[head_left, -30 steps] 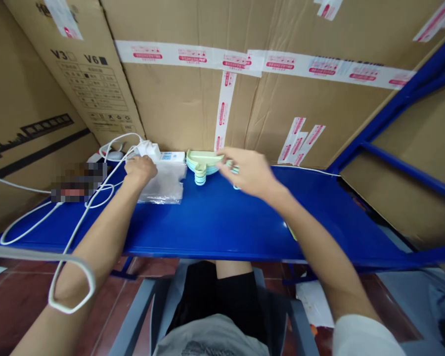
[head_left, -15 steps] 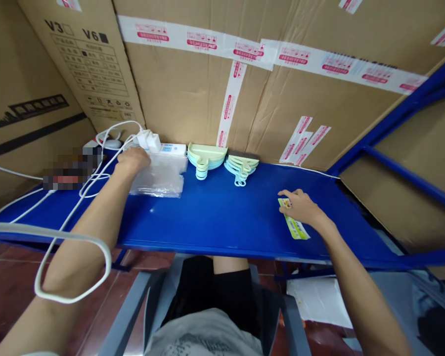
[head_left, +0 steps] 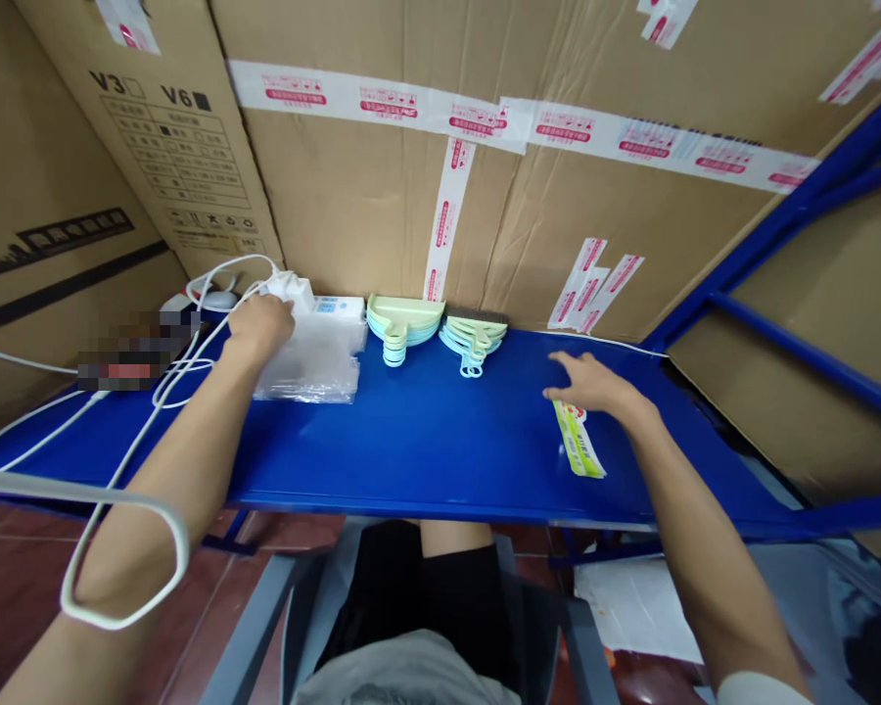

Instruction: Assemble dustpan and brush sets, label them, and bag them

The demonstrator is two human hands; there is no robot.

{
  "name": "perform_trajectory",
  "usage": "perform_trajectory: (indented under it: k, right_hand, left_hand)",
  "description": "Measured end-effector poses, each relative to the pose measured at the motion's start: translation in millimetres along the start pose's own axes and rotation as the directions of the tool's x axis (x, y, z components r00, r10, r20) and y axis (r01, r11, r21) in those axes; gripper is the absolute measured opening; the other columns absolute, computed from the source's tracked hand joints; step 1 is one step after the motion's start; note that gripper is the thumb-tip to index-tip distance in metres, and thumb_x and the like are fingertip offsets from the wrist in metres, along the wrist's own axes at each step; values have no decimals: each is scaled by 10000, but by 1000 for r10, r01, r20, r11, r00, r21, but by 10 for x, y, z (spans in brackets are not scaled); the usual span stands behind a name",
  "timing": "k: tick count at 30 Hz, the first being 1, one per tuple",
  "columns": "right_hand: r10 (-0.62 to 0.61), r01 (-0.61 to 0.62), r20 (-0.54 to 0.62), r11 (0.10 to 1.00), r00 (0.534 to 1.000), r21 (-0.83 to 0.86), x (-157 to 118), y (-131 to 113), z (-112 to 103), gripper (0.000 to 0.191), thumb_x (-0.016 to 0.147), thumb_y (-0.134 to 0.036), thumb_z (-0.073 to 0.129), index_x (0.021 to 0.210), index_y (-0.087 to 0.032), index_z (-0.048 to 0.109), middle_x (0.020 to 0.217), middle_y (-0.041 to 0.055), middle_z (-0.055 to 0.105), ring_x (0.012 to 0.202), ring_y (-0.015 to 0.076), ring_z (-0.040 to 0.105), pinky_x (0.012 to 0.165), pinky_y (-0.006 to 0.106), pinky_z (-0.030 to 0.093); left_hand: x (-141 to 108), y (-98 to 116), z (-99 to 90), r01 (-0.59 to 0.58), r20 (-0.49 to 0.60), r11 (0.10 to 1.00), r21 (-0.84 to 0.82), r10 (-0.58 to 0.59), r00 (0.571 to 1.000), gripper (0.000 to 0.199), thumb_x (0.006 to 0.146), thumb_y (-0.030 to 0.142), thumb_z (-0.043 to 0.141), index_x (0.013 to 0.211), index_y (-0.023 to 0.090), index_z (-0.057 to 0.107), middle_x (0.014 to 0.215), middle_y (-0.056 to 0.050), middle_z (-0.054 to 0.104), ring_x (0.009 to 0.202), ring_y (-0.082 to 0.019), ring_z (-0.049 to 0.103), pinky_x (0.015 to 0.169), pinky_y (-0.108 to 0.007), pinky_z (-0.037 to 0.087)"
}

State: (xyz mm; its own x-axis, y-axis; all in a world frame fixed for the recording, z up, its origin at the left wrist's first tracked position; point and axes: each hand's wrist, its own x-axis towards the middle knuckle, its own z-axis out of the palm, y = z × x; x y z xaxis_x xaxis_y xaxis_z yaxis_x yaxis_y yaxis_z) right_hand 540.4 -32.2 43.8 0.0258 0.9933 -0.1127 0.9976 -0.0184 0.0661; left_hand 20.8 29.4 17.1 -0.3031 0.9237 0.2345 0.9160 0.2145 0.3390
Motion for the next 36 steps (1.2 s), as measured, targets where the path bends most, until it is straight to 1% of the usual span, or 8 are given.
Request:
perform_trajectory:
  k: [3,6,10,12,14,21,31,36]
  right_hand:
    - [-202,245,-291,962,935,121,111,-188,-132,651,992,-448,668,1579,-216,510,1389,197,607,1190,334,693,1062,462,529]
    - [-390,472,-347,860,853,194,190,-534,-80,734,946,-428,764,1591,-245,466,1453,162,542,997,249,741,995,413,577]
    - [-472,512,-299,856,829,68,307,-903,147,844,921,-429,830,1650,-304,424,1581,188,408,961,256,744,939,465,601]
    - [-507,531,-285,848,813,5,366,-979,246,659,980,-397,771,1581,-283,527,1583,192,415,951,247,742,931,463,602]
    - [-536,547,-272,836,799,-38,402,-1001,311,506,1036,-367,692,1518,-247,594,1585,199,428,955,242,741,918,448,606]
    - [-520,572,-378,819,766,31,316,-822,261,622,1064,-481,607,1641,-284,488,1594,175,476,1171,336,706,924,495,625]
    - [-61,496,-780,802,623,333,607,154,135,195,965,-319,662,1110,-261,779,1132,87,778,848,286,775,878,492,641]
    - [143,347,-735,811,663,471,838,552,277,162,920,-202,633,977,-221,784,881,80,806,755,289,783,852,468,638]
  left_hand:
    - [-217,334,-56,-8,-115,996,88,18,993,542,1069,327,337,1271,-53,665,1310,-364,652,1285,-507,612,1028,-611,504]
    - [-440,664,-52,-187,-240,973,136,216,946,532,1095,303,256,1325,51,664,1388,-292,624,1372,-464,541,1060,-587,502]
    - [-651,927,121,-670,-191,730,132,682,706,394,1095,317,397,1336,167,670,1382,-205,645,1371,-387,532,1131,-566,500]
    - [-695,963,246,-804,-115,580,129,814,569,382,1085,349,489,1397,187,638,1450,-207,611,1413,-395,490,1120,-586,521]
    - [-700,953,348,-849,-72,510,141,860,505,403,1076,367,545,1434,193,613,1498,-219,573,1435,-408,465,1090,-593,549]
    - [-658,903,391,-820,-66,560,119,828,557,356,1053,307,625,1372,149,632,1284,-195,633,1290,-391,568,1015,-530,598]
    - [-658,901,411,-807,-114,581,106,814,570,323,1068,360,612,1319,162,661,1161,-170,729,1263,-402,588,907,-494,606]
    - [-596,876,417,-793,-229,603,86,787,573,363,1120,429,479,1248,157,683,1137,-169,729,1206,-372,624,954,-494,568]
